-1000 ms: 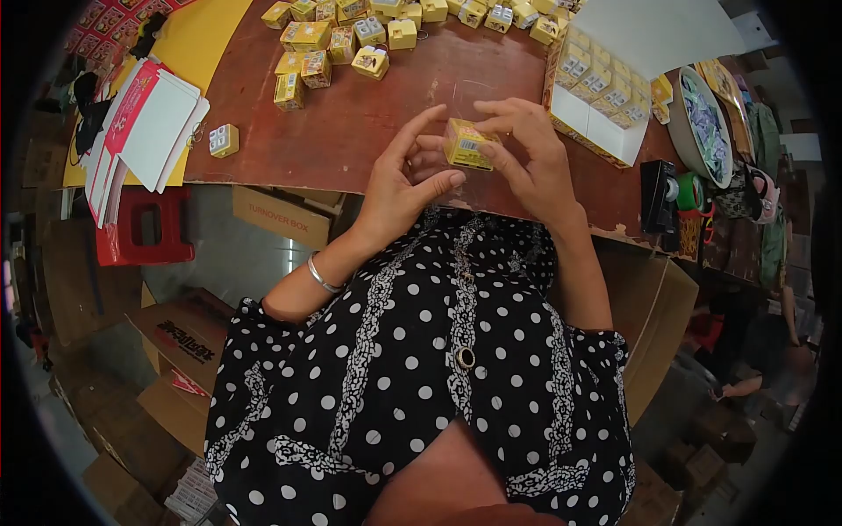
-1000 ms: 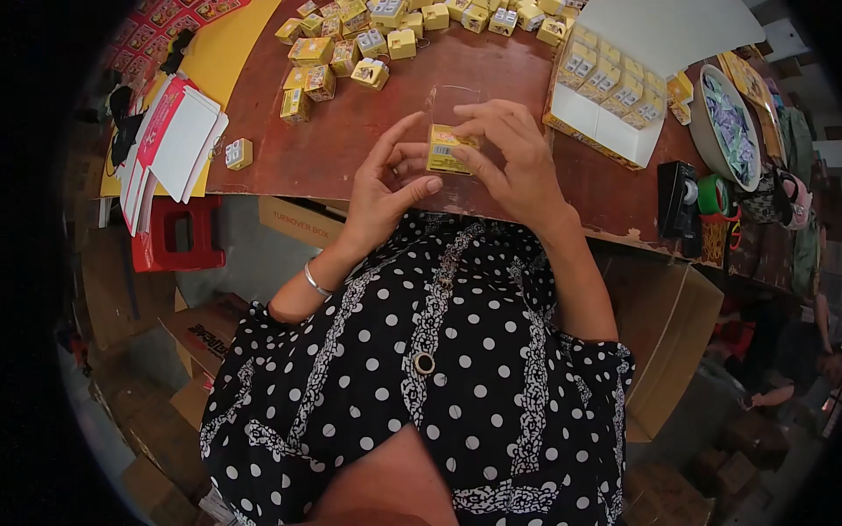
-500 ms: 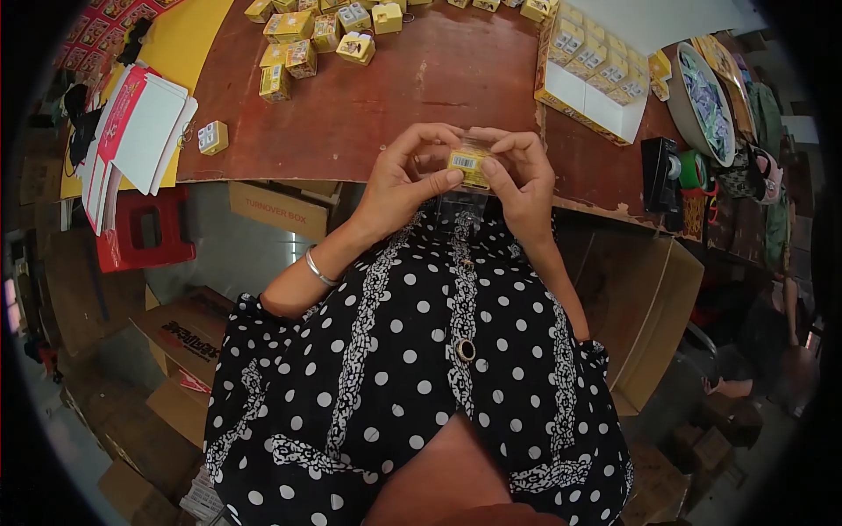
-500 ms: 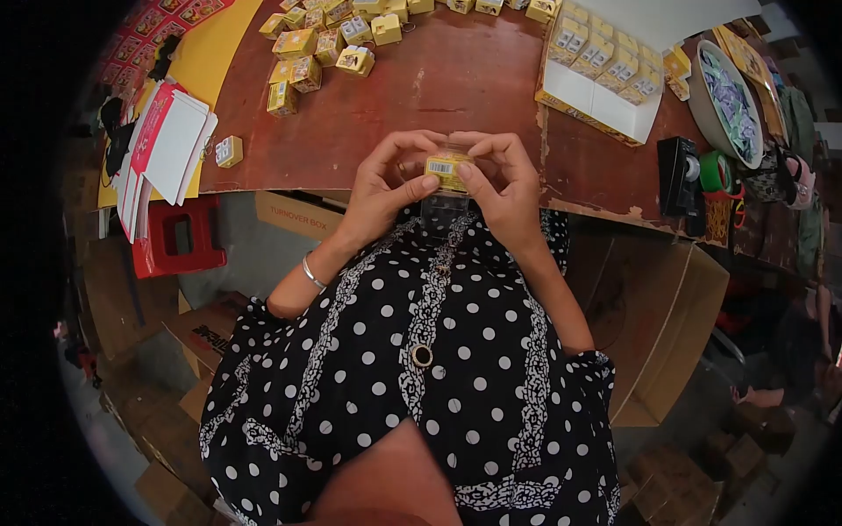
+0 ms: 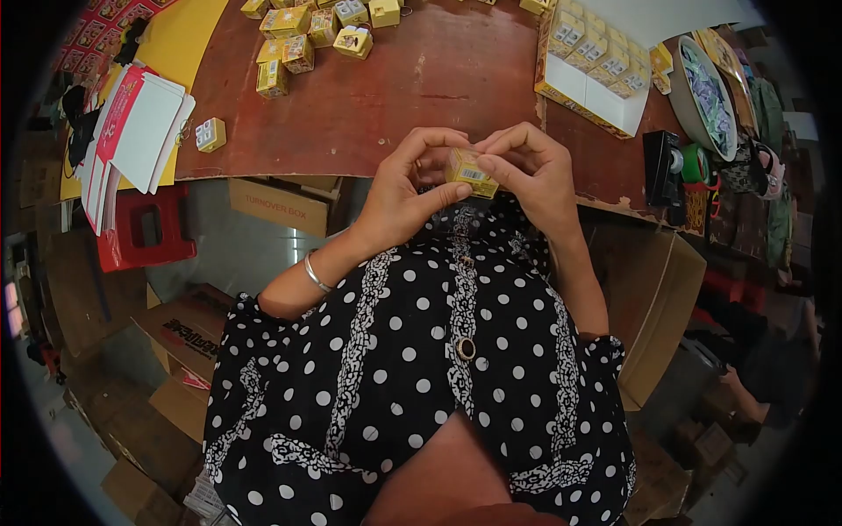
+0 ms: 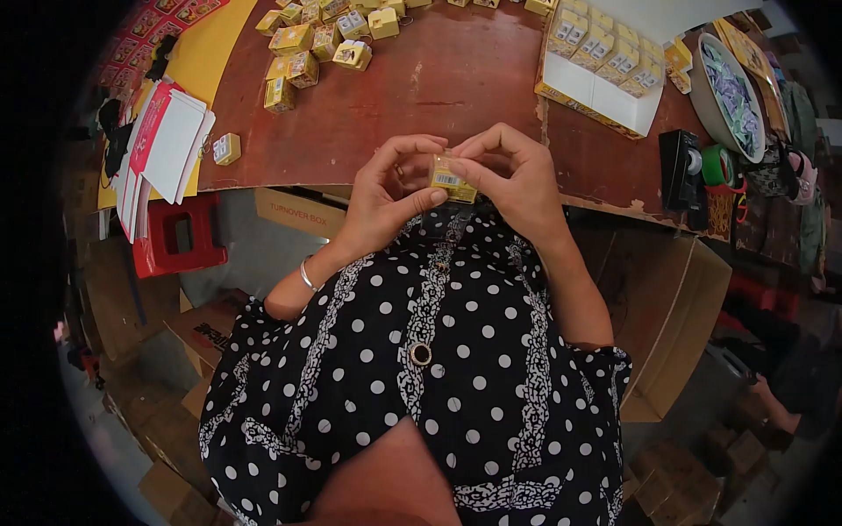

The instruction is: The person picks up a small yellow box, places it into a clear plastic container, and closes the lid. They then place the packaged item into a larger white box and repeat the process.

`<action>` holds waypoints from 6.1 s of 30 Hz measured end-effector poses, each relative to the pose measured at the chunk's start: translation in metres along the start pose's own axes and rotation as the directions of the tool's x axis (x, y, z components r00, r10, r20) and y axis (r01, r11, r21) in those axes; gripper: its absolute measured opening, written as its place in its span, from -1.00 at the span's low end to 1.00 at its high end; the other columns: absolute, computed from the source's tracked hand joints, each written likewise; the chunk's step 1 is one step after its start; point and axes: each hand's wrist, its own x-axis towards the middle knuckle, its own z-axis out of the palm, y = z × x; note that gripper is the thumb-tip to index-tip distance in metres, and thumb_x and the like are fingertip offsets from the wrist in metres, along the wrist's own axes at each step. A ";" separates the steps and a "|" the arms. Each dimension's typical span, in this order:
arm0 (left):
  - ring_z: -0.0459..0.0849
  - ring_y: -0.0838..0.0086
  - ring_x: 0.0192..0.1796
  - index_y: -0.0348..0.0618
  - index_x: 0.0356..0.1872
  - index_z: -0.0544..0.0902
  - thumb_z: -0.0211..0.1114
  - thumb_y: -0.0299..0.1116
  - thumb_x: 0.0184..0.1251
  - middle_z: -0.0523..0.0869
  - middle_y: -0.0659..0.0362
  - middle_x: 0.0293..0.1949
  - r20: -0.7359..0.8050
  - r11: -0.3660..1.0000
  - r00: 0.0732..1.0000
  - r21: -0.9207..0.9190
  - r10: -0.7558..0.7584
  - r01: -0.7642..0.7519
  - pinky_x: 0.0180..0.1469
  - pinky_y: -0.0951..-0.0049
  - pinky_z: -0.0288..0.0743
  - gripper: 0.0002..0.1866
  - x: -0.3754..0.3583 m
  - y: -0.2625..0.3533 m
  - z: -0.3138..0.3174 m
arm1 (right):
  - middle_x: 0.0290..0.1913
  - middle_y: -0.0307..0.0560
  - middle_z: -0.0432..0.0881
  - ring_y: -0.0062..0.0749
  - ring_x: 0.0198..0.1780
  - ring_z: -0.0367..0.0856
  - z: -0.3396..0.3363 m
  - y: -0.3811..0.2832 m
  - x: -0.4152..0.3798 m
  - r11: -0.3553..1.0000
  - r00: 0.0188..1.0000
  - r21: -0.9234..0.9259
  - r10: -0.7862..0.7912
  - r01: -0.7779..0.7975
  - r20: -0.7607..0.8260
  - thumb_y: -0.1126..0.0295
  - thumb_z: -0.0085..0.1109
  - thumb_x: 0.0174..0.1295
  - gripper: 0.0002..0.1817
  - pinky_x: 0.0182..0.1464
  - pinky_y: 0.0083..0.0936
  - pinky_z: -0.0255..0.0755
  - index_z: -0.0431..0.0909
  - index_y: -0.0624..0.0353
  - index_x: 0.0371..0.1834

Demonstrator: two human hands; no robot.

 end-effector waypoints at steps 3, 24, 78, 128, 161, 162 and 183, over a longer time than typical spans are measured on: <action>0.69 0.45 0.18 -0.22 0.32 0.44 0.43 -0.59 0.35 0.62 0.11 0.17 0.026 1.000 1.000 0.024 -0.016 0.015 0.24 0.43 0.62 -0.45 -0.001 -0.001 -0.001 | -0.12 -0.08 0.70 -0.57 -0.10 0.67 -0.004 -0.001 0.005 0.999 0.998 -0.015 0.043 -0.044 -0.034 0.57 0.36 0.34 -0.93 0.00 -0.61 0.59 0.64 0.32 -0.20; 0.59 0.34 0.29 -0.17 0.20 0.41 0.50 -0.49 0.27 0.49 0.10 0.21 -0.156 0.987 0.981 0.136 0.112 -0.091 0.25 0.31 0.58 -0.46 0.016 -0.001 -0.041 | 0.19 -0.01 0.61 -0.39 0.18 0.62 -0.013 0.009 0.019 0.979 0.969 -0.158 0.155 -0.125 0.192 0.39 0.46 0.25 -0.37 0.26 -0.41 0.51 0.44 0.26 0.37; 0.49 0.12 0.43 -0.29 0.15 0.59 0.69 -0.34 -0.22 0.34 -0.16 0.48 0.422 0.963 0.874 -0.216 0.242 -0.162 0.52 0.22 0.28 -0.23 0.059 0.066 -0.074 | 0.13 -0.05 0.63 -0.40 0.00 0.73 0.002 -0.080 0.040 0.660 0.802 -0.474 -0.561 0.582 0.205 0.69 0.41 0.13 -0.57 -0.02 -0.50 0.72 0.64 0.23 0.10; 0.68 0.19 0.15 -0.35 0.11 0.45 0.57 -0.26 0.02 0.62 -0.06 0.06 0.330 0.734 0.905 -0.678 0.267 0.030 0.27 0.18 0.59 -0.33 0.071 0.040 -0.034 | -0.01 0.05 0.75 -0.29 -0.05 0.74 -0.015 -0.100 -0.008 0.420 0.605 -0.561 -0.774 0.713 0.189 0.71 0.44 0.08 -0.67 -0.08 -0.50 0.62 0.71 0.26 -0.07; 0.68 0.49 0.20 -0.33 0.24 0.55 0.58 -0.63 0.12 0.69 0.12 0.16 0.234 0.996 0.972 0.084 0.012 -0.032 0.28 0.47 0.59 -0.38 0.054 0.049 0.032 | 0.16 -0.01 0.61 -0.35 0.20 0.63 -0.034 -0.085 -0.009 0.539 0.621 -0.544 -0.783 0.643 -0.041 0.58 0.60 0.04 -0.34 0.29 -0.40 0.53 0.48 0.36 0.24; 0.68 0.49 0.20 -0.33 0.24 0.55 0.59 -0.62 0.12 0.70 0.11 0.16 0.231 0.992 0.973 0.117 0.028 -0.056 0.29 0.47 0.58 -0.38 0.054 0.048 0.032 | 0.16 -0.03 0.61 -0.35 0.21 0.61 -0.034 -0.086 -0.009 0.509 0.609 -0.586 -0.793 0.630 -0.034 0.58 0.62 0.02 -0.34 0.31 -0.39 0.51 0.50 0.36 0.22; 0.77 0.44 0.08 -0.38 0.31 0.49 0.60 -0.57 0.15 0.77 0.01 0.06 0.151 1.000 0.989 0.028 -0.001 -0.003 0.17 0.45 0.67 -0.32 0.047 0.043 0.039 | 0.09 -0.10 0.59 -0.33 0.11 0.57 -0.032 -0.070 -0.008 0.595 0.788 -0.692 -0.613 0.409 -0.062 0.38 0.69 -0.12 -0.44 0.23 -0.42 0.46 0.68 0.15 0.01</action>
